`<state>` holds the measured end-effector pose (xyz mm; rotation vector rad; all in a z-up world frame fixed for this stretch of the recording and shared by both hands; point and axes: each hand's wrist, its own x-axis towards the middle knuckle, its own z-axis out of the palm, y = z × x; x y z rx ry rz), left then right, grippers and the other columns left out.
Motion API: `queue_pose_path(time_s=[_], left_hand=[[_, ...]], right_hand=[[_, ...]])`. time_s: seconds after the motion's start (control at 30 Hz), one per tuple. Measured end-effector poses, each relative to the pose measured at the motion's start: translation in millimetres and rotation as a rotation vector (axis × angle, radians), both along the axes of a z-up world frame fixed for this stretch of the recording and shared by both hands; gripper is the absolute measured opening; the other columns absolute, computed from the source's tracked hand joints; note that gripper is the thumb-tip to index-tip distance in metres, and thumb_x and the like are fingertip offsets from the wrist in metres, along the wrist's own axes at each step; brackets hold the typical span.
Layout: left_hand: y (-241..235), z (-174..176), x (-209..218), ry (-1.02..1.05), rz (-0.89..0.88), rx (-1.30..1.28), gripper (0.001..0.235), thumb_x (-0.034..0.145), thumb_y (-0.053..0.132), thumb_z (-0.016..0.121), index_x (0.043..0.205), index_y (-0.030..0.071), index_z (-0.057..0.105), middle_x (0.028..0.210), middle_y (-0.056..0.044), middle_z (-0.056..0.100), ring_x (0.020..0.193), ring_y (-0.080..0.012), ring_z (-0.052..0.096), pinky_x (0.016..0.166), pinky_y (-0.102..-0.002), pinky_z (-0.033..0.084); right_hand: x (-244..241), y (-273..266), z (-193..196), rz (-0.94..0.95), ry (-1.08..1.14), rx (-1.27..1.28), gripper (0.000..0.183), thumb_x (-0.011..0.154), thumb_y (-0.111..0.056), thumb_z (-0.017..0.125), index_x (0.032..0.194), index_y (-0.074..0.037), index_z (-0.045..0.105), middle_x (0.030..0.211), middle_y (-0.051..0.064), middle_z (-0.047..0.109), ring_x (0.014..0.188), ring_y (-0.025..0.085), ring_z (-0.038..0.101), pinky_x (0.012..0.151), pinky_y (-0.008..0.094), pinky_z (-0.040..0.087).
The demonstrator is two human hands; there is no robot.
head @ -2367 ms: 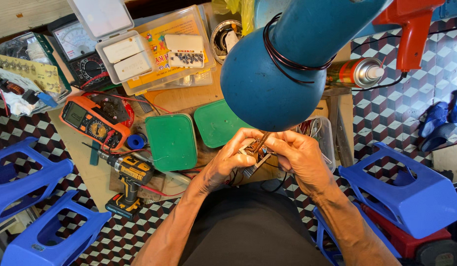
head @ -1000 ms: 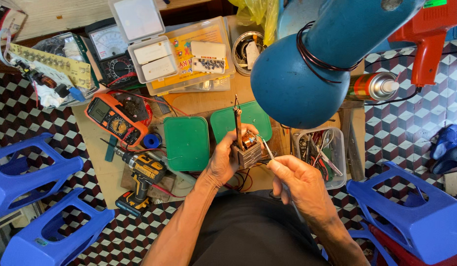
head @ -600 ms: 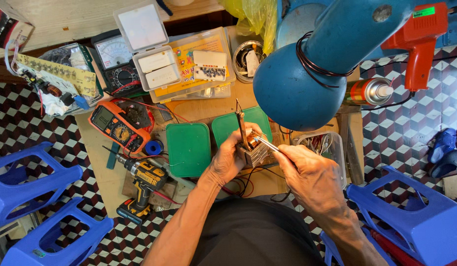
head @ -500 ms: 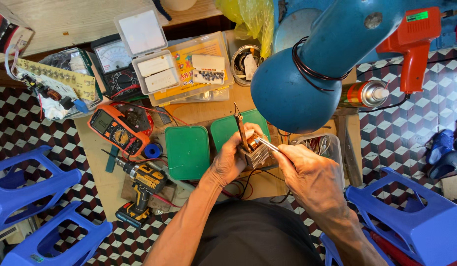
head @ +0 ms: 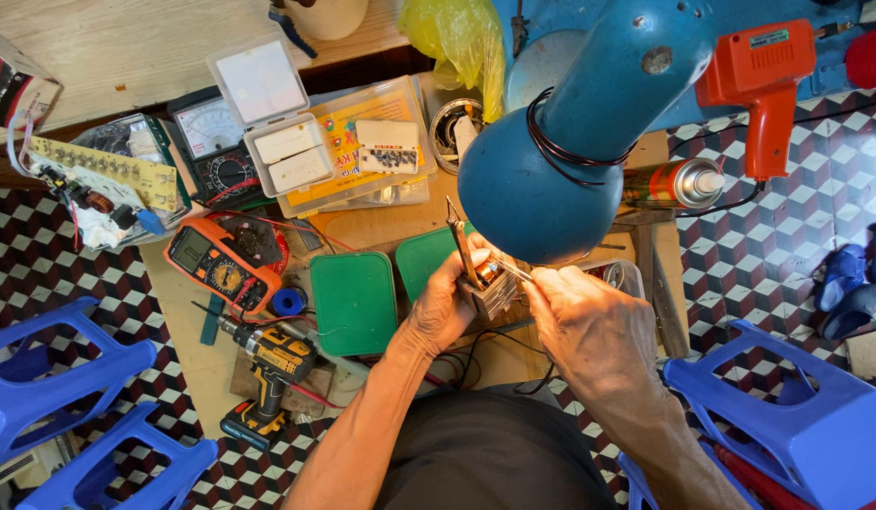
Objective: The person uses a soldering iron and tweezers to work on a small electronic component, likely a transformer, held in their left hand. They repeatedly apply heat and adjust wires on the component throughout the clip.
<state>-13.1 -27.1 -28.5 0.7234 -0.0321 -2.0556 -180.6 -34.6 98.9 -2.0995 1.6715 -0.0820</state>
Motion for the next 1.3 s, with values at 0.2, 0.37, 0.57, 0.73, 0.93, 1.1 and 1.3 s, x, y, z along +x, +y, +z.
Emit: queue_pose_path(time_s=[0.2,0.37,0.57,0.73,0.93,1.1,1.3], left_hand=[[3,-16,-4,0.014,0.016,0.065,0.009,0.100,0.019,0.063,0.097,0.012,0.059,0.095,0.000,0.063,0.092,-0.0119,0.061,0.088,-0.032,0.052],[2,-21,-5,-0.046,-0.001,0.114,0.018,0.098,0.022,0.063,0.113,0.012,0.064,0.108,0.000,0.065,0.102,-0.0119,0.061,0.095,-0.033,0.050],[3,-24,-4,-0.095,-0.017,0.090,0.027,0.097,0.025,0.061,0.121,0.013,0.064,0.113,0.001,0.065,0.105,-0.0112,0.060,0.095,-0.032,0.049],[5,-29,-2,-0.074,0.018,0.039,0.015,0.104,0.022,0.062,0.114,0.011,0.062,0.110,-0.001,0.063,0.105,-0.0127,0.059,0.096,-0.034,0.049],[4,-28,0,-0.130,0.016,0.115,0.019,0.097,0.023,0.060,0.108,0.010,0.066,0.107,0.000,0.065,0.102,-0.0111,0.060,0.095,-0.031,0.050],[4,-30,-1,-0.088,0.061,0.049,0.009,0.104,0.017,0.065,0.108,0.010,0.062,0.107,-0.001,0.062,0.103,-0.0130,0.059,0.096,-0.034,0.049],[5,-32,0,-0.116,0.031,0.082,0.014,0.100,0.022,0.061,0.108,0.010,0.064,0.108,-0.001,0.065,0.103,-0.0119,0.061,0.096,-0.033,0.050]], right_hand=[[-2,-5,2,0.030,-0.062,-0.066,0.013,0.093,-0.019,0.066,0.097,-0.008,0.071,0.086,0.008,0.072,0.080,0.026,0.072,0.067,0.040,0.058],[-3,-8,2,0.045,-0.065,-0.043,0.015,0.093,-0.017,0.065,0.101,-0.008,0.073,0.086,0.009,0.073,0.078,0.027,0.072,0.068,0.041,0.057],[-3,-12,-3,0.057,-0.010,-0.018,0.014,0.093,-0.019,0.065,0.098,-0.010,0.074,0.082,0.010,0.073,0.075,0.027,0.072,0.067,0.042,0.057],[-4,-12,-8,0.084,-0.004,-0.031,0.013,0.093,-0.020,0.066,0.096,-0.010,0.074,0.079,0.009,0.073,0.073,0.026,0.072,0.066,0.041,0.057],[-4,-13,-11,0.073,-0.031,0.004,0.015,0.095,-0.020,0.066,0.096,-0.009,0.076,0.076,0.009,0.073,0.067,0.022,0.071,0.064,0.038,0.058],[-3,-14,-10,0.074,-0.044,-0.039,0.014,0.094,-0.019,0.067,0.095,-0.009,0.077,0.076,0.009,0.073,0.068,0.023,0.072,0.064,0.039,0.057],[-3,-16,-9,0.061,-0.040,0.016,0.016,0.094,-0.021,0.067,0.094,-0.009,0.077,0.074,0.009,0.073,0.065,0.023,0.071,0.063,0.039,0.057]])
